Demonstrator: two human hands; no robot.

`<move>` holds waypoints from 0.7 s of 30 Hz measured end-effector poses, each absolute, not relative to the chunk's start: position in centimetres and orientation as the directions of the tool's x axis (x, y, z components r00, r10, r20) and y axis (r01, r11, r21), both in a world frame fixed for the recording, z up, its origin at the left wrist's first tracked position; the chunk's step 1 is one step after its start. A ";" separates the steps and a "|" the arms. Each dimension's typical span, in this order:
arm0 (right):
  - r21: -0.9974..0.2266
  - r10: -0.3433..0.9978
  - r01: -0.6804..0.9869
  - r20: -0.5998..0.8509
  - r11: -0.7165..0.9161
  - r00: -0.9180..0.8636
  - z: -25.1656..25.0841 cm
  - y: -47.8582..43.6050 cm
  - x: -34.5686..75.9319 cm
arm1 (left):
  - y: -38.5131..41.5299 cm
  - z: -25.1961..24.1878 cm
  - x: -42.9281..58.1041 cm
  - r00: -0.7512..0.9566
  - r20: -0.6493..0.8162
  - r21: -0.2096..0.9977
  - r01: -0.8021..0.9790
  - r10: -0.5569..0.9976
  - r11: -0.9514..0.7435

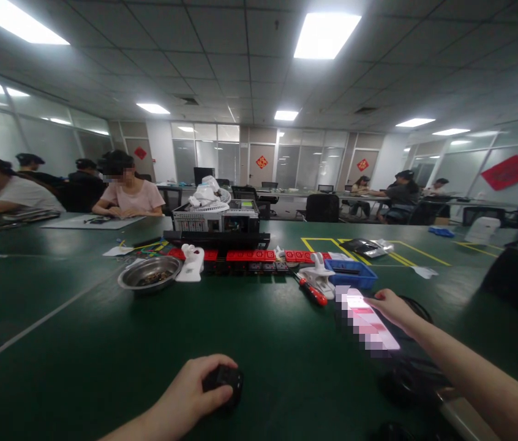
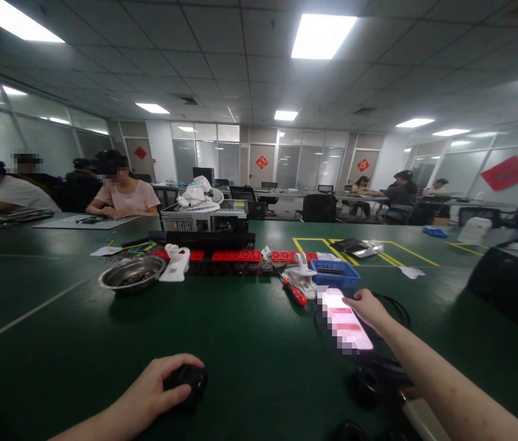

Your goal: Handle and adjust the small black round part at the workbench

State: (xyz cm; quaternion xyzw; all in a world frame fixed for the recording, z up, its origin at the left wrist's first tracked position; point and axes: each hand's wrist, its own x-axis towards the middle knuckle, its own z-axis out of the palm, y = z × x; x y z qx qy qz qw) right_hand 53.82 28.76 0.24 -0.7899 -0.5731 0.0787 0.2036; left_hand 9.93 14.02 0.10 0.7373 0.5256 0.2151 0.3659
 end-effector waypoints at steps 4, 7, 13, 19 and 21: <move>-0.492 0.920 0.810 0.044 -0.320 0.390 -0.3 29.6 53.6 | 14.0 0.1 10.0 0.340 -0.065 0.783 0.601 0.938 -0.163; -0.495 0.922 0.813 0.054 -0.307 0.382 -0.1 30.1 53.2 | 13.9 0.5 10.1 0.350 -0.074 0.785 0.598 0.934 -0.161; -0.474 0.954 0.841 0.009 -0.261 0.301 -0.1 30.8 52.3 | 13.9 1.0 10.2 0.340 -0.119 0.770 0.625 0.933 -0.130; -0.500 0.957 0.825 -0.026 -0.262 0.288 -1.0 31.6 52.1 | 14.2 0.0 10.0 0.326 -0.141 0.788 0.608 0.935 -0.093; -0.505 0.957 0.822 -0.024 -0.263 0.290 -1.2 31.8 52.3 | 14.3 -0.2 10.0 0.304 -0.132 0.791 0.606 0.944 -0.084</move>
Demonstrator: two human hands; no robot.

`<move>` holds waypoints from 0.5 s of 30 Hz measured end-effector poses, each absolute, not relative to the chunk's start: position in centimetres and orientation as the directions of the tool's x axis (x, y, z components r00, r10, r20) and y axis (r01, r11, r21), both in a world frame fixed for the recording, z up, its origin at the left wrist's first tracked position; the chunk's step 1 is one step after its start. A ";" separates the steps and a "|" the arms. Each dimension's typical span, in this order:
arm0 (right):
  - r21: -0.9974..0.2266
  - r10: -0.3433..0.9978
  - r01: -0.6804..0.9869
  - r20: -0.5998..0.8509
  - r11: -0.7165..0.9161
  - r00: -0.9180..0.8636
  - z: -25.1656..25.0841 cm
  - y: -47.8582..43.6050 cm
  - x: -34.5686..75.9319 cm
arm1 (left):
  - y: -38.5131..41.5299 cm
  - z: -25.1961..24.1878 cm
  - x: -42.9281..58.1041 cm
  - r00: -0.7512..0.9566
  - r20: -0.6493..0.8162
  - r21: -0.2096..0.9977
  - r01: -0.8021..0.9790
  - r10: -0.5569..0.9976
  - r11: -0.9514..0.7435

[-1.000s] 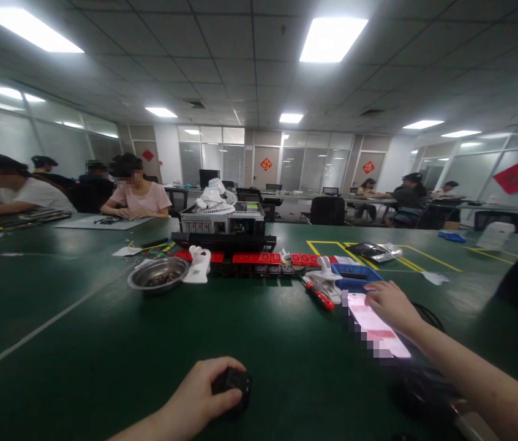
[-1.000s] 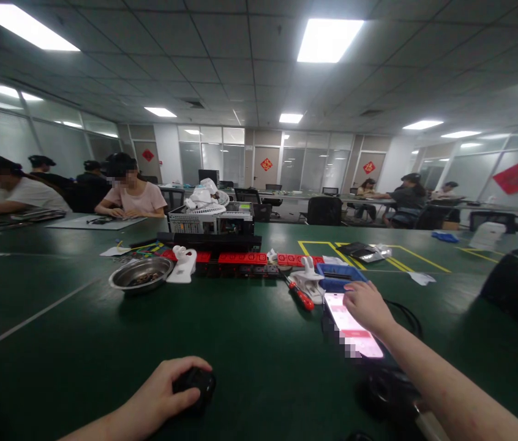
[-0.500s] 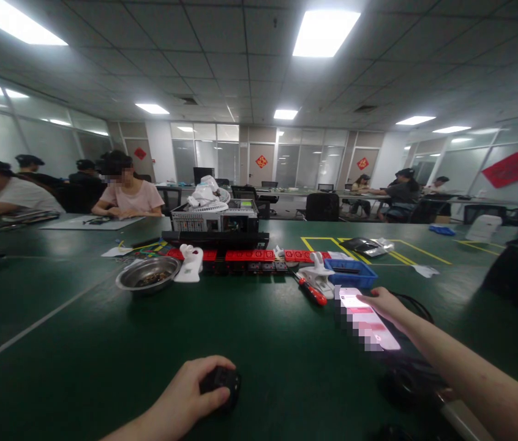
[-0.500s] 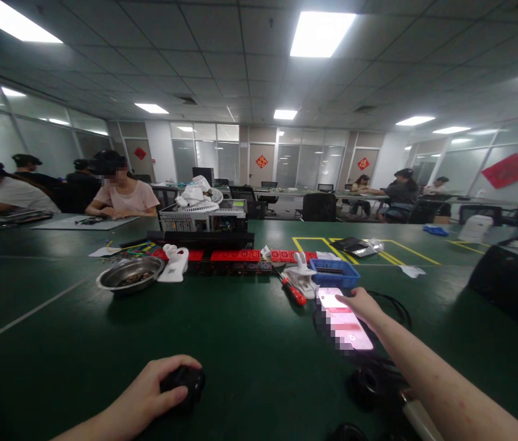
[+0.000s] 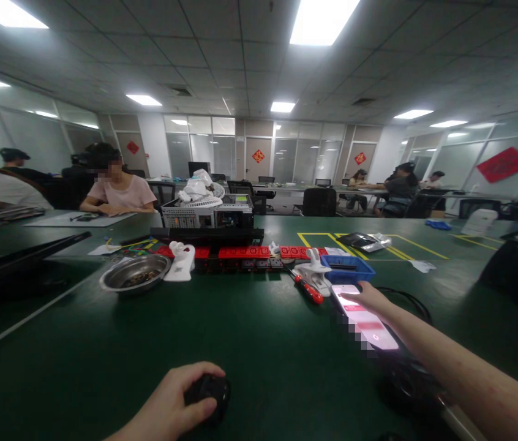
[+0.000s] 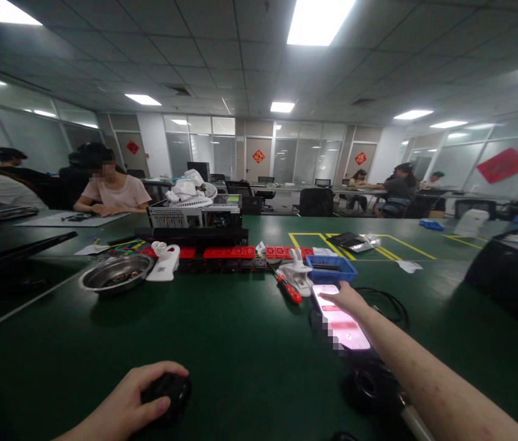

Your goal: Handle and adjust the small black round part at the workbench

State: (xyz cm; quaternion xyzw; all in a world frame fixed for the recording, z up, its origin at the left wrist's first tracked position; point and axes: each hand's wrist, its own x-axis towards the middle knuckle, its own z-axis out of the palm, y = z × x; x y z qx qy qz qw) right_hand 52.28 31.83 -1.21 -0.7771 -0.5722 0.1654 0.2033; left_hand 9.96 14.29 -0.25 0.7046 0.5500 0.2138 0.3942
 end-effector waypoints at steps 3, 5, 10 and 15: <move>-0.520 0.957 0.815 -0.016 -0.255 0.289 -1.5 32.1 52.6 | 14.3 -0.4 9.9 0.293 -0.127 0.789 0.609 0.948 -0.083; -0.533 0.958 0.809 -0.014 -0.248 0.285 -1.7 32.3 52.8 | 14.3 -0.4 9.9 0.287 -0.127 0.785 0.614 0.950 -0.081; -0.550 0.948 0.786 -0.034 -0.281 0.316 -1.4 32.1 52.3 | 14.3 -0.1 10.0 0.279 -0.146 0.789 0.612 0.949 -0.059; -0.655 0.938 0.687 -0.107 -0.315 0.329 0.6 30.8 51.6 | 14.2 0.0 10.1 0.282 -0.139 0.791 0.608 0.949 -0.065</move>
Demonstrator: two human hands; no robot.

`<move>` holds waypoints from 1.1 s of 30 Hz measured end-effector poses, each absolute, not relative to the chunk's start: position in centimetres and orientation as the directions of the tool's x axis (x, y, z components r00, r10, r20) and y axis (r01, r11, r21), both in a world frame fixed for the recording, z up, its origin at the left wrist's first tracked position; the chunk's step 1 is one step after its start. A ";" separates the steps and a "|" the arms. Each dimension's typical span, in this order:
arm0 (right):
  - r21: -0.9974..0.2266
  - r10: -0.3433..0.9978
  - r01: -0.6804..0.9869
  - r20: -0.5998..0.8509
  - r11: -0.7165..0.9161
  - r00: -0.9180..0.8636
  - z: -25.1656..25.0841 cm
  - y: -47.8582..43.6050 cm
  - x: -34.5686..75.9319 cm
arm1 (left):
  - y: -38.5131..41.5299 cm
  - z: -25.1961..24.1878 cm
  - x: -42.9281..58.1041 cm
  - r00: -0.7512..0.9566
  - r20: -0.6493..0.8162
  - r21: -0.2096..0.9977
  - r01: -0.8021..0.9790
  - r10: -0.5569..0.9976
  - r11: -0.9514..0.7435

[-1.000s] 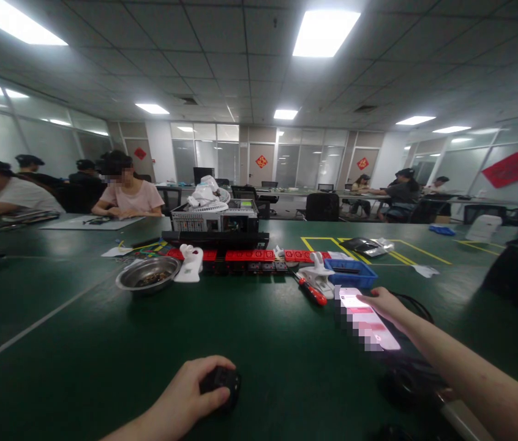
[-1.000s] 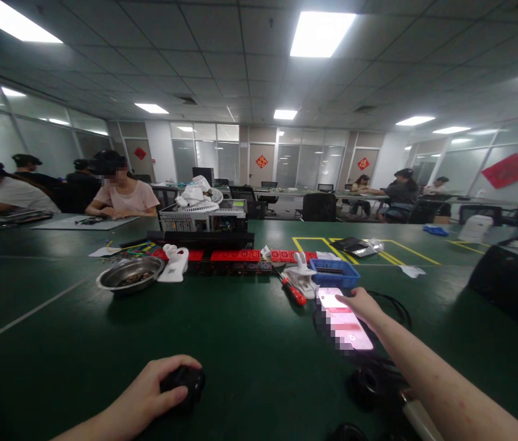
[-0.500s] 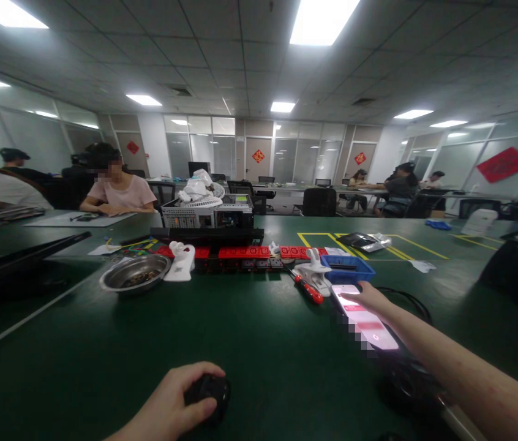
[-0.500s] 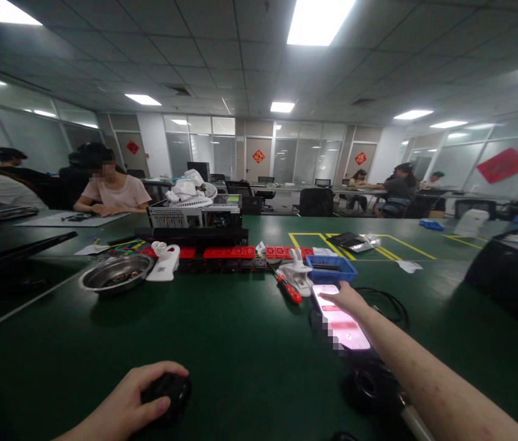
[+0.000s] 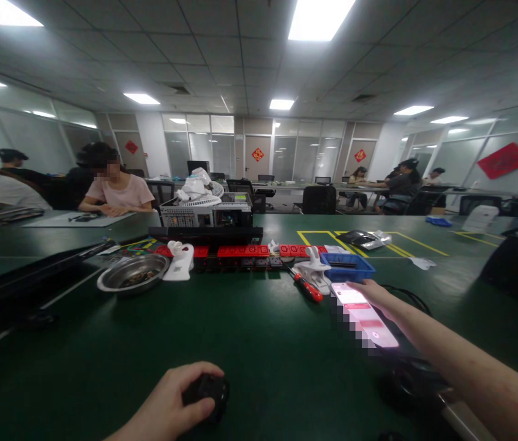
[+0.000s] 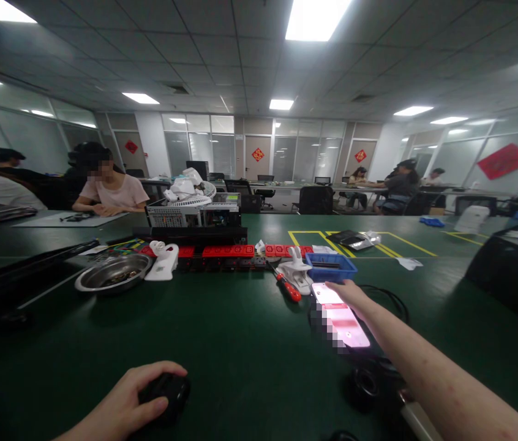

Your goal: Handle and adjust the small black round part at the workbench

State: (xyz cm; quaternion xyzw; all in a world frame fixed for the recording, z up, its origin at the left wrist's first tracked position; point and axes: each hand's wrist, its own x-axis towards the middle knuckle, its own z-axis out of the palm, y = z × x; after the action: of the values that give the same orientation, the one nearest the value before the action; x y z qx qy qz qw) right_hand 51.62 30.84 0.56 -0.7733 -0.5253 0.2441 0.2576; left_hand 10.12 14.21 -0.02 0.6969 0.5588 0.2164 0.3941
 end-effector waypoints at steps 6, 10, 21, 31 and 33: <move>-0.653 0.955 0.708 -0.087 -0.269 0.283 1.2 29.9 53.4 | 14.3 0.1 10.1 0.294 -0.169 0.783 0.619 0.941 -0.052; -0.687 0.978 0.696 -0.147 -0.209 0.149 0.5 29.6 54.7 | 14.4 0.0 9.9 0.315 -0.169 0.789 0.611 0.934 -0.063; -0.666 0.986 0.731 -0.152 -0.151 0.066 0.3 27.7 54.4 | 14.4 -0.5 10.0 0.300 -0.132 0.806 0.587 0.945 -0.074; -0.603 0.974 0.787 -0.226 -0.128 -0.015 0.5 25.6 55.7 | 14.5 -0.5 9.9 0.308 -0.160 0.813 0.579 0.938 -0.051; -0.606 0.967 0.783 -0.252 -0.141 -0.021 0.7 25.2 55.7 | 14.5 -0.5 9.8 0.317 -0.171 0.809 0.585 0.933 -0.051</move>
State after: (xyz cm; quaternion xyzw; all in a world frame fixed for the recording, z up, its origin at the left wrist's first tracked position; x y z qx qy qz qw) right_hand 55.66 25.22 0.72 -0.6847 -0.6392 0.3190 0.1445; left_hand 9.79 14.49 -0.52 0.6945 0.5465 0.2074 0.4195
